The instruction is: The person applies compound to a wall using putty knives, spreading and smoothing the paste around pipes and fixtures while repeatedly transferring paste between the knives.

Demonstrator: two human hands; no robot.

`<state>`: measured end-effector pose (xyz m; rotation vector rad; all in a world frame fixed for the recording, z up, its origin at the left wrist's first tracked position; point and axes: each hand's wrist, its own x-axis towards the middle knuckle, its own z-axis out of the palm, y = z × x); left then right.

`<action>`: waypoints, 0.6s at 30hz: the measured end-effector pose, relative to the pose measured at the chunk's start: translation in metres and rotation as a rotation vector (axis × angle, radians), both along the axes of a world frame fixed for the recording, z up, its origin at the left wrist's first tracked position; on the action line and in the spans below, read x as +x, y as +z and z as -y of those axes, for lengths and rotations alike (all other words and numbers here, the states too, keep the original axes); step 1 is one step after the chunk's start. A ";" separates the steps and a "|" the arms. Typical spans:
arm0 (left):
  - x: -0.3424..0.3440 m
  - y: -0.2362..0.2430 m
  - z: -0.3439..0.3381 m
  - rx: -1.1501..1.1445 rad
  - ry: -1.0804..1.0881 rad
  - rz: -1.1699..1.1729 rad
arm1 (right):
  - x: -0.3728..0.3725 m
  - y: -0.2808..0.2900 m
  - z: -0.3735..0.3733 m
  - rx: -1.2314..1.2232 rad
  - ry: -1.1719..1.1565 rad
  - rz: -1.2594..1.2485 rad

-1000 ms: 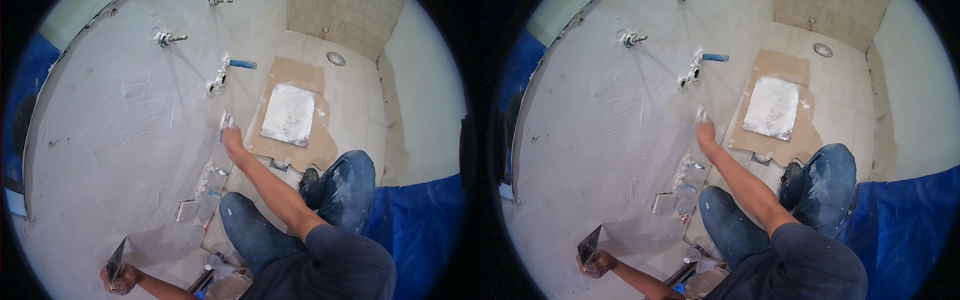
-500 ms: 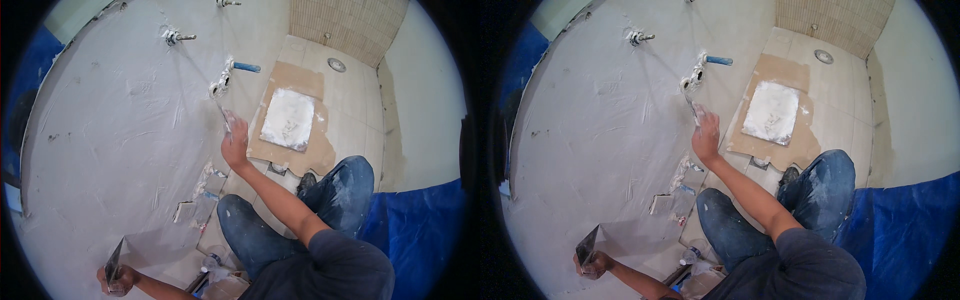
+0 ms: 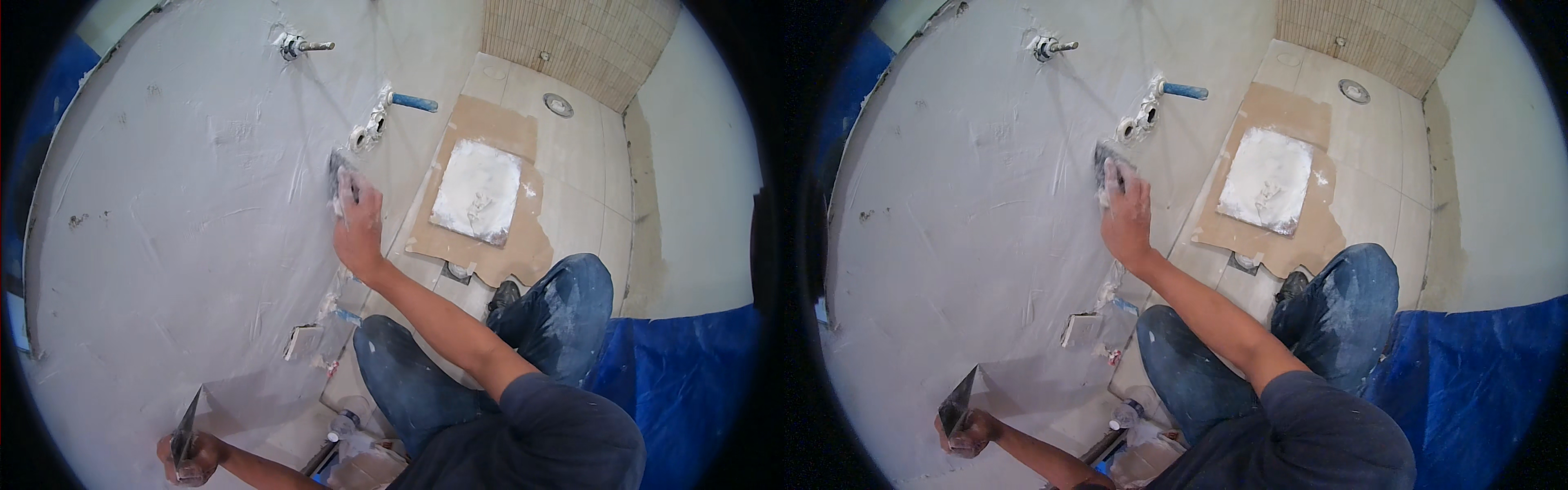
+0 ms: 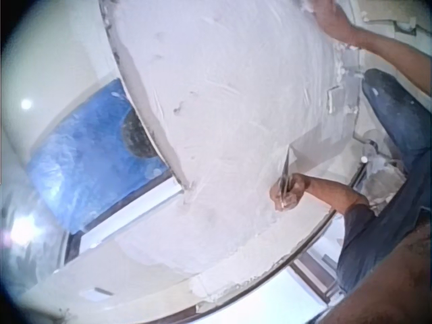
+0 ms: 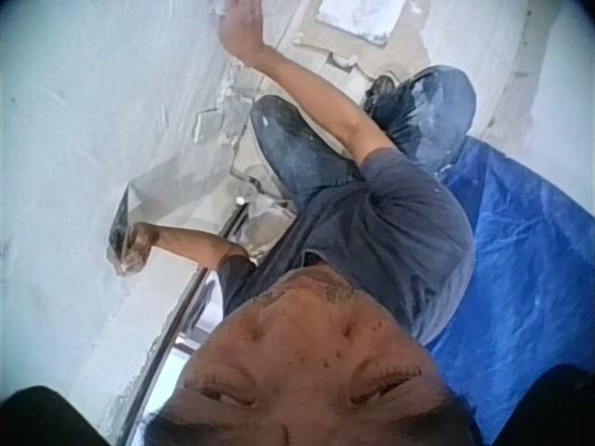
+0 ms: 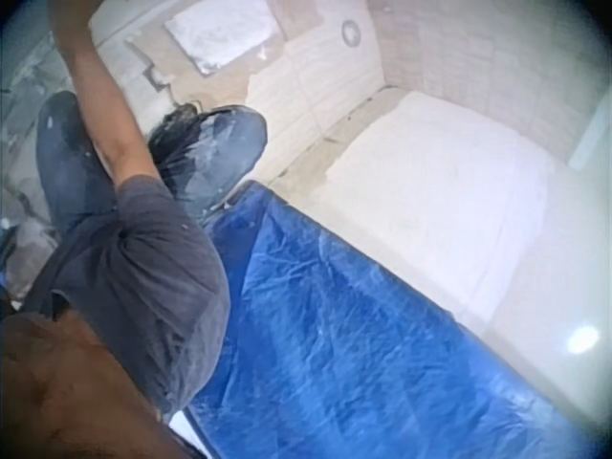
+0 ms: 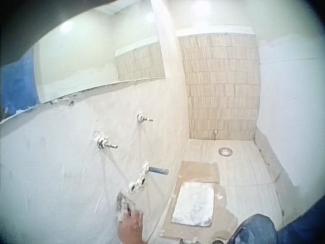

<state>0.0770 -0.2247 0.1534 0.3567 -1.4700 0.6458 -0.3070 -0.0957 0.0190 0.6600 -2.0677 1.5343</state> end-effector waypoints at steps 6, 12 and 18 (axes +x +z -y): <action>-0.002 0.007 -0.006 -0.185 0.480 0.120 | 0.014 -0.007 -0.041 0.018 0.242 -0.064; -0.015 0.011 -0.016 0.050 0.199 0.062 | -0.020 0.021 -0.024 -0.065 0.041 0.034; -0.004 0.007 -0.010 0.079 0.031 0.072 | -0.020 0.062 -0.025 -0.029 0.062 0.257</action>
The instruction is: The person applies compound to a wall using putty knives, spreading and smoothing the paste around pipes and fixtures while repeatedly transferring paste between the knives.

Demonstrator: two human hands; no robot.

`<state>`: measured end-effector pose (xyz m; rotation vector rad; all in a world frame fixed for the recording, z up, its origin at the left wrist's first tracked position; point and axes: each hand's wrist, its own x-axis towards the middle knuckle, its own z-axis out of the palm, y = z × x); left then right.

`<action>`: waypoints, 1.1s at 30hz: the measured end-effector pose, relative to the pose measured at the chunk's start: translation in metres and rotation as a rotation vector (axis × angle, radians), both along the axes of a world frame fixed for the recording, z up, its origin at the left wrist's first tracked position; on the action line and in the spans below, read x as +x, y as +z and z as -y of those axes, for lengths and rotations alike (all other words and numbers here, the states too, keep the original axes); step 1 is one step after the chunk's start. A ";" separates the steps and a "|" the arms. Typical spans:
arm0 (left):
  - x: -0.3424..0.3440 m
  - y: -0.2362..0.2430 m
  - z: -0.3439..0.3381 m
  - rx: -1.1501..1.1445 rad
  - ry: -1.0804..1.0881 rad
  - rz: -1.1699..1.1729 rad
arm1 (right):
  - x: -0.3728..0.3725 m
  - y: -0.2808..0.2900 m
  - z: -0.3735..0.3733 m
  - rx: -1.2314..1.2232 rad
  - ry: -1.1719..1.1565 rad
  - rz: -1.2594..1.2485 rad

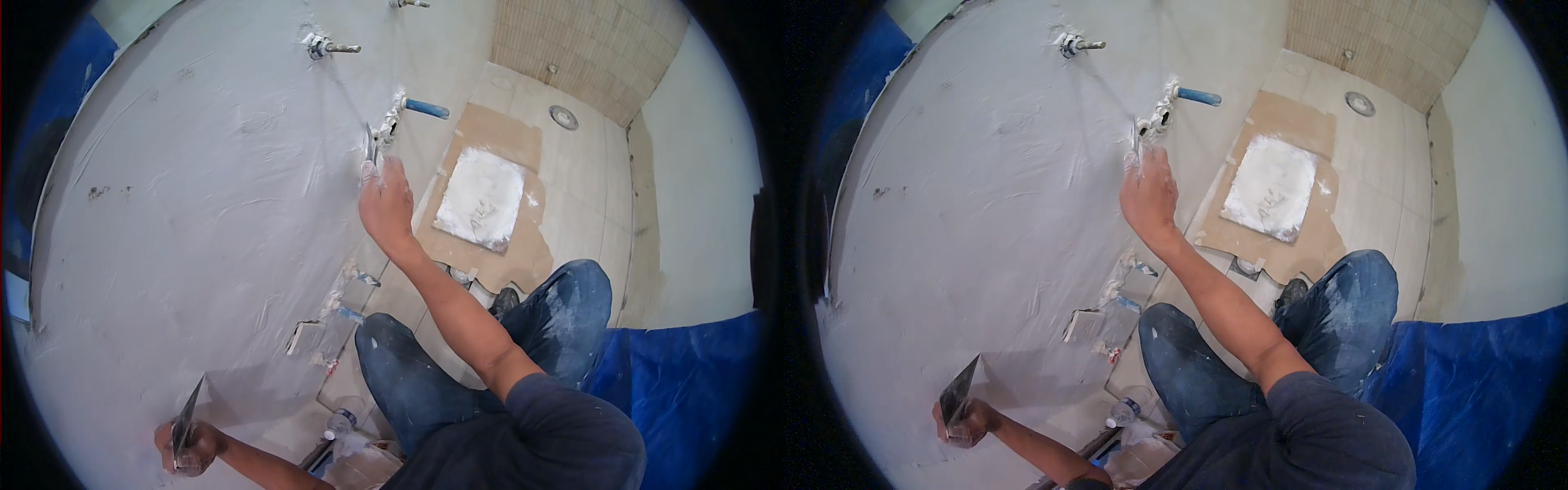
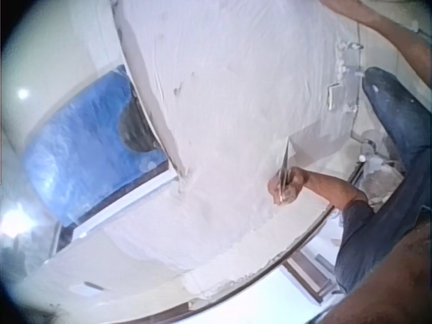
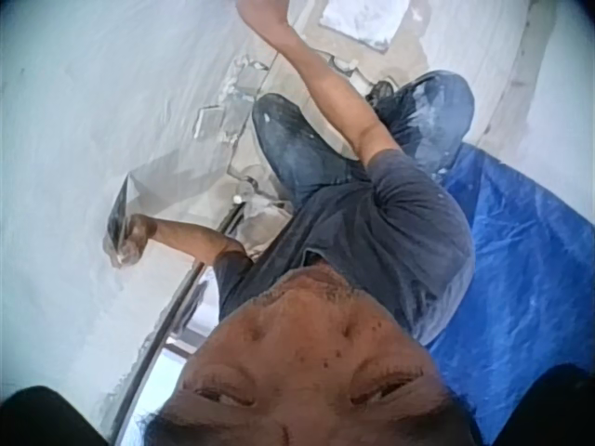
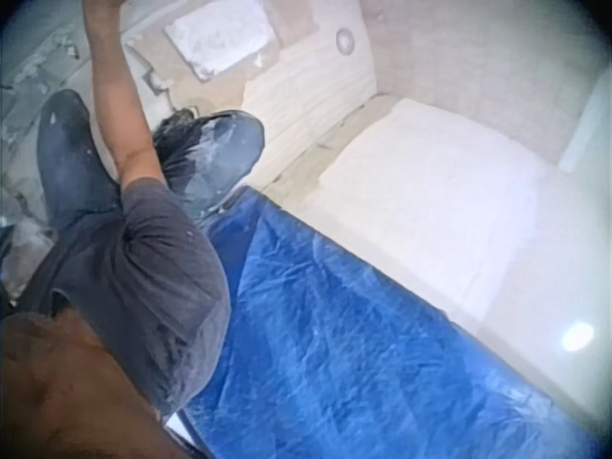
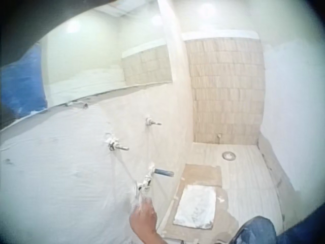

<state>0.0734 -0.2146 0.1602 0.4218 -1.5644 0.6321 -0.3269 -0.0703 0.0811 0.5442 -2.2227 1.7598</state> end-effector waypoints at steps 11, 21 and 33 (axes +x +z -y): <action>-0.005 0.003 -0.003 0.023 -0.301 -0.091 | 0.015 0.025 0.032 0.082 -0.199 -0.116; -0.004 -0.002 0.005 0.021 -0.504 -0.191 | 0.011 0.009 -0.008 0.030 0.056 0.058; -0.011 0.006 -0.005 -0.006 -0.269 -0.106 | 0.023 0.027 0.027 0.113 -0.082 -0.066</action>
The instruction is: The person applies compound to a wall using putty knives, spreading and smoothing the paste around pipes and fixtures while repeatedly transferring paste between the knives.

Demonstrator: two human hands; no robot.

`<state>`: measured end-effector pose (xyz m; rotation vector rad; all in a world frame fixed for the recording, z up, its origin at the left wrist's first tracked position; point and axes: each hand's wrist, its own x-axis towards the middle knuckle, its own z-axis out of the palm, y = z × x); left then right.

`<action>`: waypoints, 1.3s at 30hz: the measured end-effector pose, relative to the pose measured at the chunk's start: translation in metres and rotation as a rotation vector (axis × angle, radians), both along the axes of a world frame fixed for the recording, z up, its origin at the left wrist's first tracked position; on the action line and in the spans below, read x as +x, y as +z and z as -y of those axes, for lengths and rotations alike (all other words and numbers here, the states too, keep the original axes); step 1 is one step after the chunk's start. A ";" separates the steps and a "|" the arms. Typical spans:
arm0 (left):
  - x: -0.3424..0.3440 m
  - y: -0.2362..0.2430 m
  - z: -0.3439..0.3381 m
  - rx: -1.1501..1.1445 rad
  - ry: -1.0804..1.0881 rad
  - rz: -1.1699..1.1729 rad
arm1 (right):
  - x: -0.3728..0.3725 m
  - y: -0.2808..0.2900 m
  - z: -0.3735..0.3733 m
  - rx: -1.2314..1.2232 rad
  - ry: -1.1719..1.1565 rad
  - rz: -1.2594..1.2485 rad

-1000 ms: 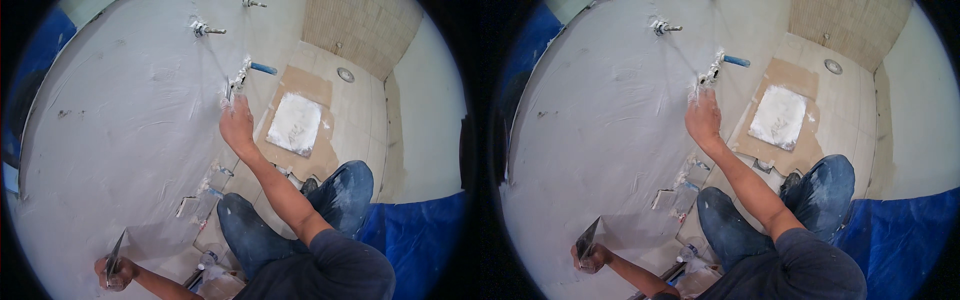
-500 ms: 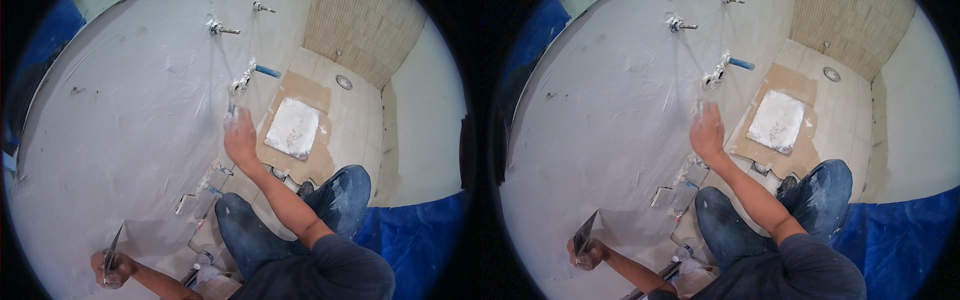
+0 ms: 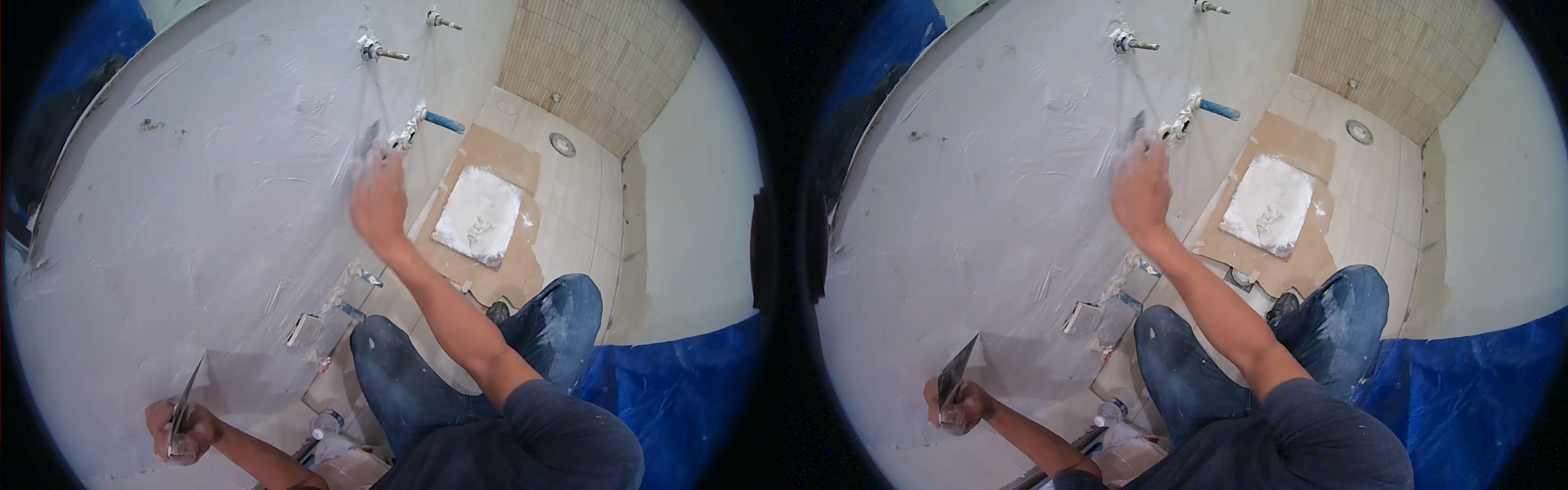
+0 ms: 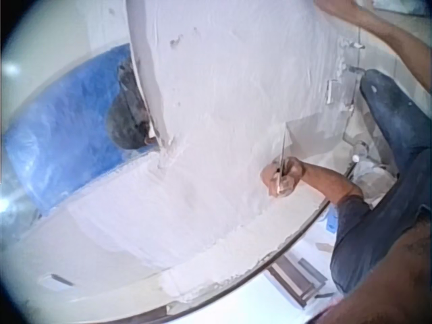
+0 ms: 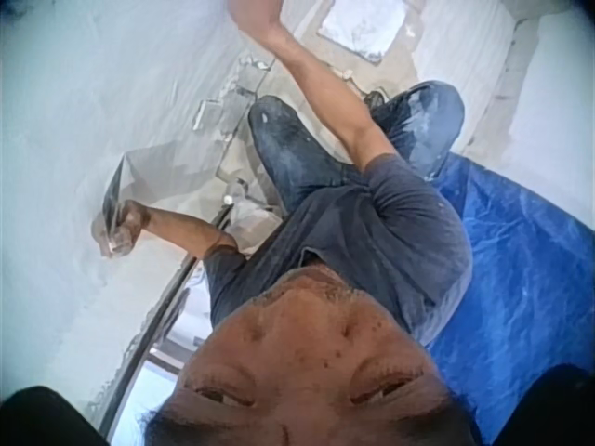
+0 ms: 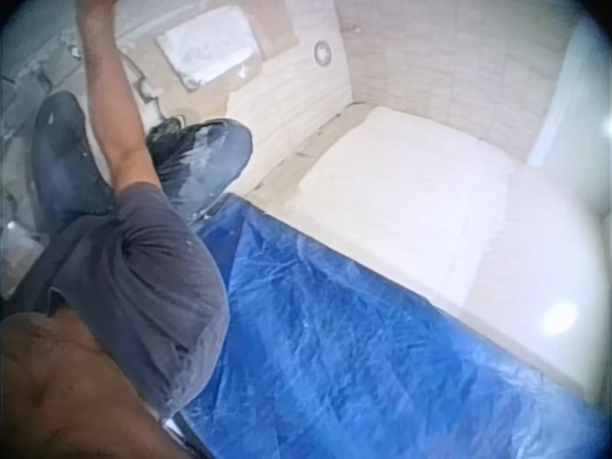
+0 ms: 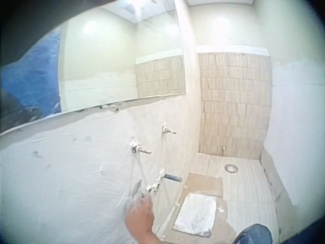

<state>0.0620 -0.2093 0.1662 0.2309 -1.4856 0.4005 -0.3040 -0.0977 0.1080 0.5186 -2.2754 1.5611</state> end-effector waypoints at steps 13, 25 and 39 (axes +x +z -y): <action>0.000 0.000 0.003 -0.045 0.075 0.019 | -0.021 -0.065 -0.038 -0.072 0.104 -0.303; 0.012 -0.006 0.006 -0.009 -0.116 0.033 | 0.009 -0.054 -0.002 0.003 0.035 -0.214; 0.014 -0.006 0.005 -0.028 0.191 0.026 | -0.044 -0.134 -0.022 -0.245 0.054 0.305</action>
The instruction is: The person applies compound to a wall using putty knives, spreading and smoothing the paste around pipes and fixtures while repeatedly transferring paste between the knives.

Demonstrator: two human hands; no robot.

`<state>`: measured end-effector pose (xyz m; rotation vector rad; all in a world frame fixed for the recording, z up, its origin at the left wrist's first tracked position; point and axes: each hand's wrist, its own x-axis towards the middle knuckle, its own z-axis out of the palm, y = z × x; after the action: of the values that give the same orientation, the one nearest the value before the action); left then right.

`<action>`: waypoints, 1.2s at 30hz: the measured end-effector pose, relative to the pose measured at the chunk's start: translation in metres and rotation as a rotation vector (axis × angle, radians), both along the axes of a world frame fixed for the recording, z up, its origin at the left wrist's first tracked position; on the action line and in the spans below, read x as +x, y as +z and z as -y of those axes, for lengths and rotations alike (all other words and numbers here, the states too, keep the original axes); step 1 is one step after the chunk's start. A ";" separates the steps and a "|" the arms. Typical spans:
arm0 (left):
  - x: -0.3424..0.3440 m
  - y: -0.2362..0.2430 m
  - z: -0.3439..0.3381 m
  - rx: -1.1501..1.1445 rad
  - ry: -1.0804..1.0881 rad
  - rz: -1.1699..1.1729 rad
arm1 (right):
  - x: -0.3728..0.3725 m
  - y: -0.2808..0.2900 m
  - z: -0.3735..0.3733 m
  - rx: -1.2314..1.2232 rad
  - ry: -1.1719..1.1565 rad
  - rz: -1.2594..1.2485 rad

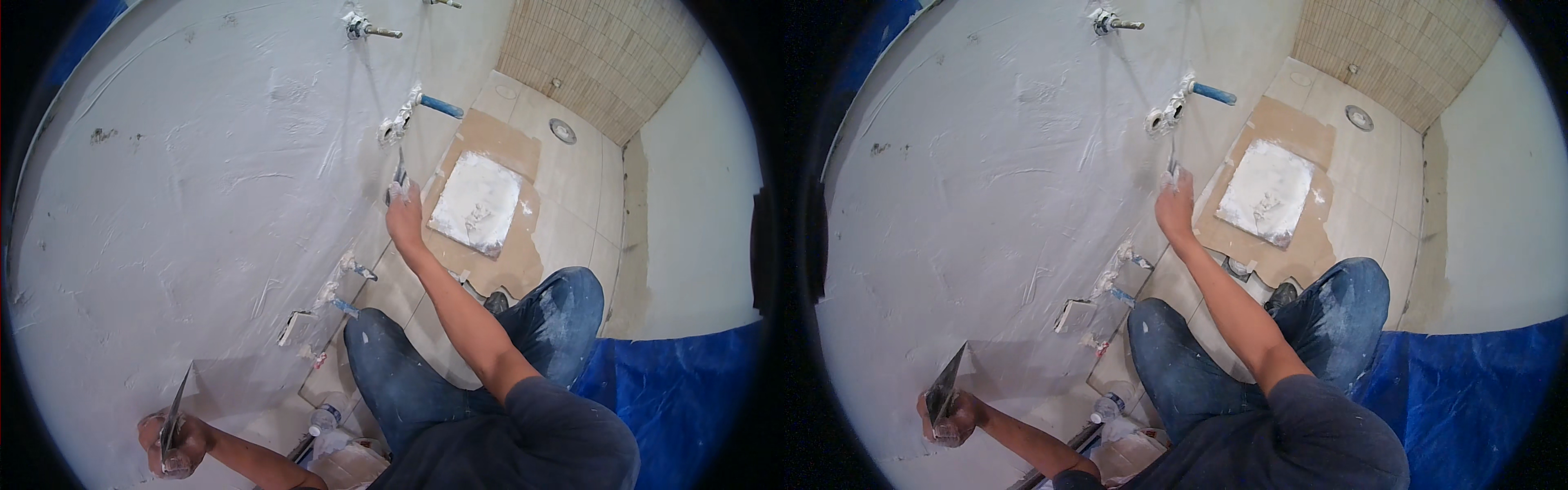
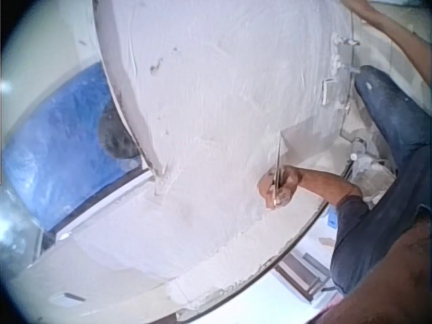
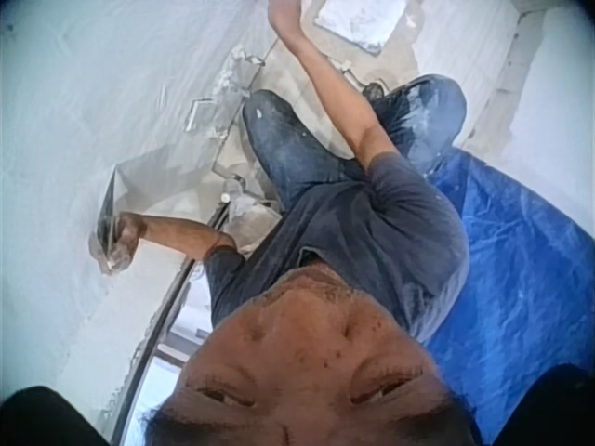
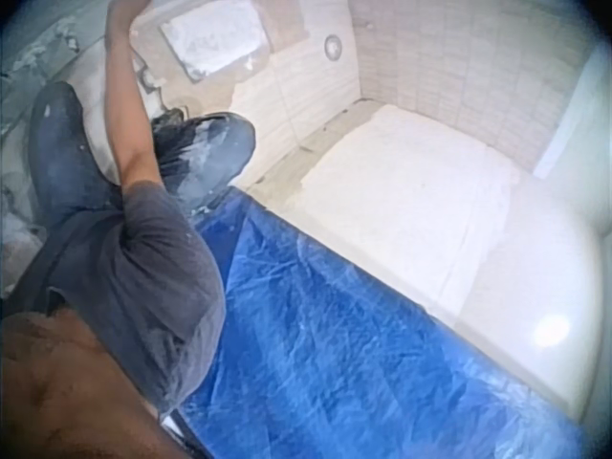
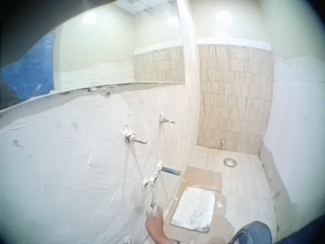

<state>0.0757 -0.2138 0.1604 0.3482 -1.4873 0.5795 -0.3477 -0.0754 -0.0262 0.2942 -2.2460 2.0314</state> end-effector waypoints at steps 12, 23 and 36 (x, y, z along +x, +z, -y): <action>-0.003 0.007 -0.007 -0.075 0.185 0.052 | 0.074 -0.006 -0.011 0.094 0.010 -0.487; -0.005 0.009 -0.007 -0.075 0.144 0.057 | 0.020 -0.005 0.029 -0.169 -0.009 0.337; 0.003 0.001 0.004 -0.149 0.101 0.052 | 0.069 -0.033 -0.019 -0.063 -0.036 0.027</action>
<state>0.0790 -0.2177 0.1614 0.2952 -1.4722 0.7806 -0.2783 -0.0565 -0.0593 0.2211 -2.1808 2.0961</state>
